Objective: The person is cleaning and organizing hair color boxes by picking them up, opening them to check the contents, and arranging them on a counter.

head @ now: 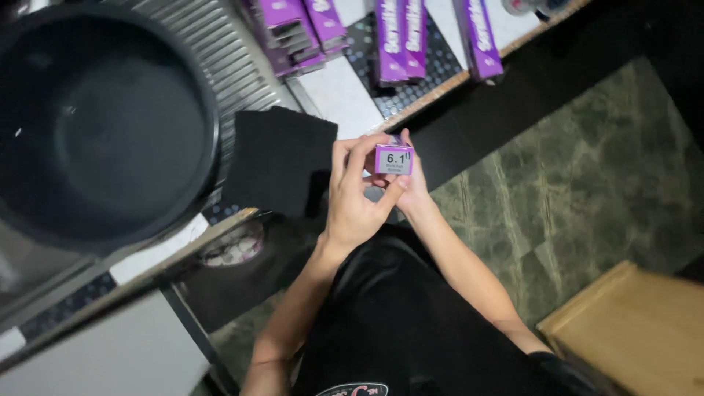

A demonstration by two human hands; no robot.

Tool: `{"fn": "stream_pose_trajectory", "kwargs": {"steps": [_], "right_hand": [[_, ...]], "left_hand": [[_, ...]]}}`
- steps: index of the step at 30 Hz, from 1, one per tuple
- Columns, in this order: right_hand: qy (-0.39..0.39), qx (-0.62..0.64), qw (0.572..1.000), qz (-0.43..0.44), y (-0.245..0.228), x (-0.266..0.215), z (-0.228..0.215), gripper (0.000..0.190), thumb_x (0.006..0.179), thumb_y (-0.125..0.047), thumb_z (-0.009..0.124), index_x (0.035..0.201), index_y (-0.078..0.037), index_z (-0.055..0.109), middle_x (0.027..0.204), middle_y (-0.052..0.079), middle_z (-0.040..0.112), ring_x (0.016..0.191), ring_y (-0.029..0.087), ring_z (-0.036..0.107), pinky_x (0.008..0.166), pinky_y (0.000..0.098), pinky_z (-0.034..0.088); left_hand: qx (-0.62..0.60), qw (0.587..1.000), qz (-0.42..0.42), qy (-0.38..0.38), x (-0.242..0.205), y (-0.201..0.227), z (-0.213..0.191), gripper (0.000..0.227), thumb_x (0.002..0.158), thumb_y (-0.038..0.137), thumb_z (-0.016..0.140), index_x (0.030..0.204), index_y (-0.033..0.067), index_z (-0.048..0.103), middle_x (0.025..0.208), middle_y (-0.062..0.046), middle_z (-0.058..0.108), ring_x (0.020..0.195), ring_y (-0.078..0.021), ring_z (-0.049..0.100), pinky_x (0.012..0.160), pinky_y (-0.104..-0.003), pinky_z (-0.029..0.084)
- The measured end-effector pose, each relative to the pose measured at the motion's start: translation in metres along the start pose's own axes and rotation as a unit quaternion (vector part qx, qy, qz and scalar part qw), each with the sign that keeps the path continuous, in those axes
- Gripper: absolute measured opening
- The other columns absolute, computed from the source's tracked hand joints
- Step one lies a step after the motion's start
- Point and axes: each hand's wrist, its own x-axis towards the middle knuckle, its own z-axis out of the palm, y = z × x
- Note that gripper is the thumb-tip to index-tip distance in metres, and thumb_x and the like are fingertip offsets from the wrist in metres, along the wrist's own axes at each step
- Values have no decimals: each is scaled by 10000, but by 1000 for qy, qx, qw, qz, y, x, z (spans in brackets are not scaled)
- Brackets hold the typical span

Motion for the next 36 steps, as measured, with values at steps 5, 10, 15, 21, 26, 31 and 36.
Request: {"fn": "stream_pose_trajectory", "kwargs": {"steps": [5, 10, 15, 21, 26, 31, 36], "right_hand": [[-2, 14, 1000, 15, -2, -17, 27, 560, 917, -478, 706, 1145, 30, 643, 1019, 220, 716, 867, 378, 734, 687, 463, 641], [1, 16, 999, 35, -6, -11, 26, 475, 944, -347, 707, 1159, 72, 643, 1094, 296, 704, 926, 436, 731, 727, 514, 641], [-27, 2, 997, 73, -3, -5, 15, 461, 951, -408, 696, 1128, 13, 637, 1060, 214, 727, 890, 365, 749, 696, 505, 645], [-17, 101, 991, 85, -25, -5, 21, 351, 990, -199, 636, 1141, 102, 537, 1058, 298, 645, 970, 453, 694, 829, 506, 638], [-42, 140, 983, 110, -28, -13, 13, 433, 975, -174, 638, 1306, 71, 504, 1162, 285, 610, 995, 417, 673, 876, 498, 615], [-45, 92, 989, 103, -27, -12, 10, 476, 950, -192, 646, 1356, 24, 523, 1194, 259, 633, 959, 338, 679, 840, 435, 615], [-36, 87, 989, 110, -22, -2, 1, 469, 928, -180, 652, 1321, 50, 541, 1149, 260, 643, 938, 348, 669, 827, 450, 611]], "left_hand": [[-24, 998, 6, 53, -6, -7, -3, 528, 867, 155, 819, 1336, 94, 584, 1231, -128, 450, 1001, -316, 650, 758, -315, 663], [26, 996, 32, 78, -13, -24, 3, 510, 852, 126, 827, 1306, 88, 599, 1223, -159, 441, 1145, -464, 612, 782, -400, 654], [77, 995, 58, 22, -13, -33, 0, 531, 843, 286, 837, 1308, 169, 606, 1209, -118, 479, 1315, -489, 528, 1011, -530, 528], [54, 994, 40, 88, 29, -32, -32, 468, 917, 193, 770, 1294, -1, 572, 1013, -212, 583, 751, -340, 701, 648, -384, 616], [42, 990, 42, 126, 76, -49, -66, 522, 964, 106, 712, 1397, 91, 420, 1292, -182, 484, 1013, -276, 630, 800, -346, 590], [-39, 978, 8, 203, 147, -103, -95, 706, 978, 574, 732, 1501, 356, 313, 1436, -228, 505, 1232, -358, 669, 1023, -509, 553], [135, 966, 103, 195, 173, -156, -75, 1358, 820, 789, 845, 1638, 251, -96, 1738, -246, 69, 1597, -495, 313, 1291, -653, 309]]}}
